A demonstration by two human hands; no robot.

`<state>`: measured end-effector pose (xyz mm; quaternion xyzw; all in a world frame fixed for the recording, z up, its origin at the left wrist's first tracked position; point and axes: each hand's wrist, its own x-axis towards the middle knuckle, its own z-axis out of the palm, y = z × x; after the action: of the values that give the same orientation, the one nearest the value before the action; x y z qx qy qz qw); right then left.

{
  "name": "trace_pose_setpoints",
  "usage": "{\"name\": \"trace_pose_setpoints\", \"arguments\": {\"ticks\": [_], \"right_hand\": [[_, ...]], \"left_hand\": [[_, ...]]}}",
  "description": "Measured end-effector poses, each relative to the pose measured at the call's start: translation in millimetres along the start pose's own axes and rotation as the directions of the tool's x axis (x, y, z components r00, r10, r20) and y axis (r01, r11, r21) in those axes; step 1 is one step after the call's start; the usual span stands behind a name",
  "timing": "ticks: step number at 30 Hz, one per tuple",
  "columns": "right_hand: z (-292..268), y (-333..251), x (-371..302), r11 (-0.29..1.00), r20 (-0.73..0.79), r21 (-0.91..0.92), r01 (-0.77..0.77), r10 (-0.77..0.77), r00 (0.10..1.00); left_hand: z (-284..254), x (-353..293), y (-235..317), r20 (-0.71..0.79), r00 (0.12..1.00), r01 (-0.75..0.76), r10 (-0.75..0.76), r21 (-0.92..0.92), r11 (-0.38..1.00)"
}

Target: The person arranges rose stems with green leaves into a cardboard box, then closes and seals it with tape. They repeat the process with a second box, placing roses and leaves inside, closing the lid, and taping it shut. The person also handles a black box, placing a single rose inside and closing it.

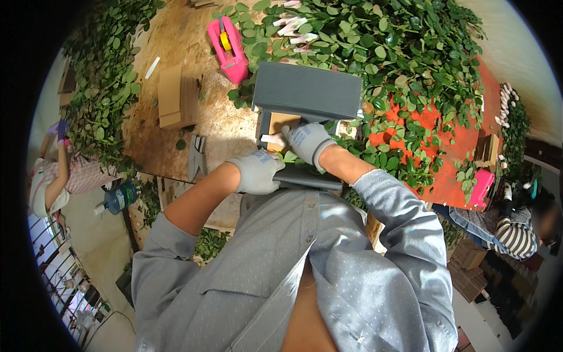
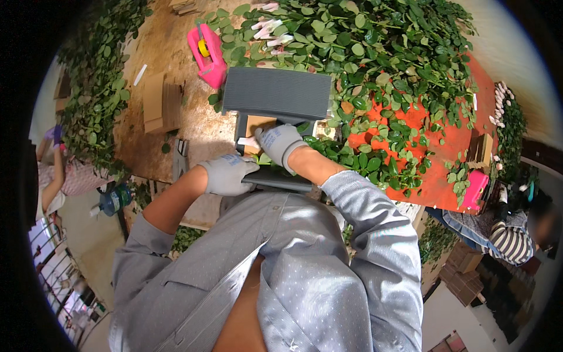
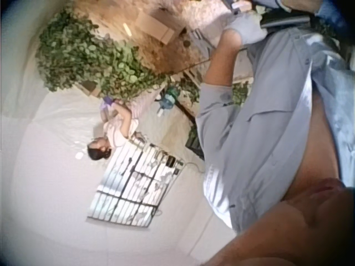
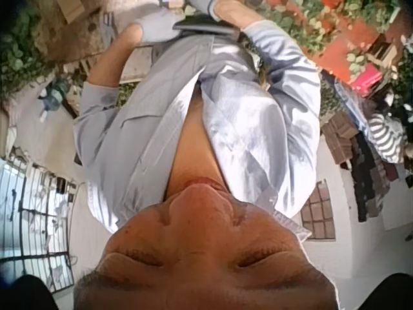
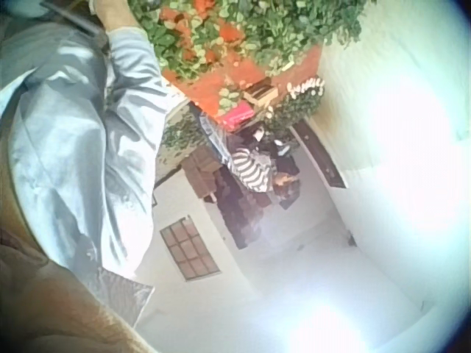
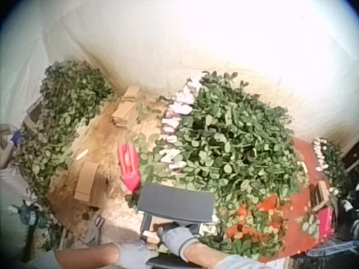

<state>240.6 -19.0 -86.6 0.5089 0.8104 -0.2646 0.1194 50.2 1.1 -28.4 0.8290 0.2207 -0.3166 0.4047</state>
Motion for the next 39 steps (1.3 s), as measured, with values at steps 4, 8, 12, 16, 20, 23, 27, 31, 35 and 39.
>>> {"name": "trace_pose_setpoints", "arguments": {"ticks": [4, 8, 12, 16, 20, 23, 27, 31, 35, 39], "right_hand": [[21.9, -6.2, 3.3, 0.993, -0.038, 0.079, 0.087, -0.085, 0.996], [28.7, 4.6, -0.9, 0.988, -0.035, 0.13, 0.082, -0.078, 0.996], [22.6, 3.3, -2.8, 0.983, 0.009, 0.175, 0.054, -0.057, 0.998], [28.8, 7.9, -1.2, 0.97, -0.053, 0.23, 0.08, -0.07, 0.996], [38.1, 9.5, 4.7, 0.976, 0.003, 0.21, 0.059, -0.061, 0.998], [52.1, 8.7, 1.0, 0.971, -0.194, 0.202, 0.127, -0.088, 0.977], [35.6, 0.3, -3.3, 0.985, -0.106, 0.104, 0.137, -0.126, 0.986], [30.0, -0.9, 0.5, 0.986, -0.031, 0.078, 0.15, -0.148, 0.988], [31.0, -1.3, 2.8, 0.981, -0.036, 0.107, 0.162, -0.159, 0.987], [25.9, -2.4, -3.8, 0.98, -0.082, 0.155, 0.125, -0.114, 0.99]], "left_hand": [[-18.1, -2.0, 2.5, 0.083, 0.996, -0.015, 0.021, -0.076, 0.997], [-14.1, -4.7, -44.2, -0.211, 0.951, -0.304, 0.225, -0.523, 0.796], [-5.8, 6.2, -67.4, -0.53, 0.847, -0.094, 0.04, -0.075, 0.993], [12.1, 30.5, -71.1, -0.447, 0.894, 0.072, 0.021, 0.19, 0.979], [13.7, 24.0, -90.4, -0.549, 0.833, 0.161, 0.072, 0.364, 0.917], [-14.3, 0.6, -101.4, -0.264, 0.836, 0.545, -0.481, 0.29, 0.787], [-31.5, -41.0, -83.9, -0.305, 0.872, 0.452, -0.383, 0.206, 0.868], [-24.7, -44.7, -32.8, -0.289, 0.942, -0.167, 0.169, 0.033, 0.985], [-10.6, -17.1, -6.9, -0.117, 0.99, -0.093, 0.075, -0.163, 0.982], [-6.9, -13.7, -2.8, -0.107, 0.994, -0.023, 0.017, -0.057, 0.998]]}}
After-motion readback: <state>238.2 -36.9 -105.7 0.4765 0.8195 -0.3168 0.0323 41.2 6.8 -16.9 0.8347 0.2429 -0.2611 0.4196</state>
